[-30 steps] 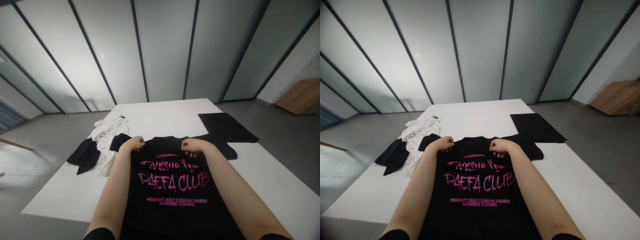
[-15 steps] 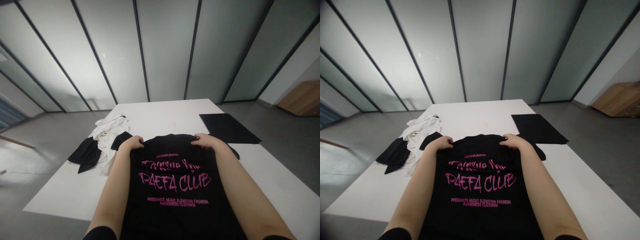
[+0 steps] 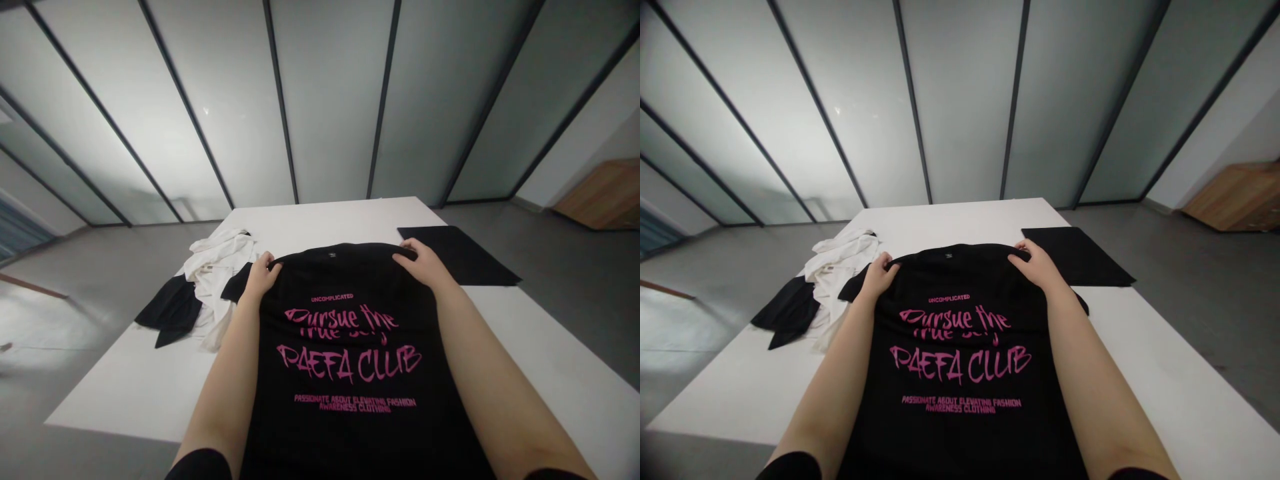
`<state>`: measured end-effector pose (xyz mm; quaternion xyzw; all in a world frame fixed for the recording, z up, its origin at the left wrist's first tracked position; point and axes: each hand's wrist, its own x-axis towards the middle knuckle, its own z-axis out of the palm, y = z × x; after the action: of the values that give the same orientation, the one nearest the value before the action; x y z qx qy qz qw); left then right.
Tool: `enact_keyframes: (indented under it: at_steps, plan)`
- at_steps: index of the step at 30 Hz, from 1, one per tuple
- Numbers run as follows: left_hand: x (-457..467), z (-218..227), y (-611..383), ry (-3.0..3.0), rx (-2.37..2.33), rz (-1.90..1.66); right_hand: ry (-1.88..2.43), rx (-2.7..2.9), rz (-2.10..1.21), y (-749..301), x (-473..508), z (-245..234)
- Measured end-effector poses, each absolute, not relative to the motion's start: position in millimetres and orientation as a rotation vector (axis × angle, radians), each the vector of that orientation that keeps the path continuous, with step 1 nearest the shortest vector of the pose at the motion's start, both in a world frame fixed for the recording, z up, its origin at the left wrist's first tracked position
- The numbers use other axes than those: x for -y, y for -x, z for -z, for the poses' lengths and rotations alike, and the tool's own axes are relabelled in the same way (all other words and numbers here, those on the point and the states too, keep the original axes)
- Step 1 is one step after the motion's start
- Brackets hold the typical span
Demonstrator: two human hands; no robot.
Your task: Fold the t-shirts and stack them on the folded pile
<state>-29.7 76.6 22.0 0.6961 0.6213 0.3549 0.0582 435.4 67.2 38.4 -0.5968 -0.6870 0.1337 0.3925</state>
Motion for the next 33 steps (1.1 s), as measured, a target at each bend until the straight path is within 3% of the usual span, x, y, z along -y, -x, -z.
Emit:
enact_keyframes:
  at_steps: [7, 12, 18, 23, 28, 33]
  plan:
    - [-75.5, -24.2, 45.0, -2.095, -1.734, -0.494, 1.922, 2.173, -0.918, -449.8, -63.1, -44.0]
    - [-79.6, -37.5, 48.1, -2.137, -1.971, -0.243, 2.089, 2.096, -0.539, -452.8, -70.0, -50.8]
    - [-72.4, -57.7, 38.1, -1.919, -2.286, -0.437, 2.163, 2.025, -0.449, -443.1, -68.7, -55.1]
    - [-67.6, -61.9, 20.7, -1.432, -2.006, -0.433, 2.238, 2.007, -0.477, -433.9, -63.3, -58.0]
    - [-66.3, -61.8, 8.9, -1.165, -1.782, -0.851, 2.325, 1.848, -0.656, -431.6, -59.9, -73.8]
    - [-72.9, -61.9, 4.1, -1.124, -1.667, -1.206, 2.118, 1.54, -0.892, -424.9, -56.5, -73.1]
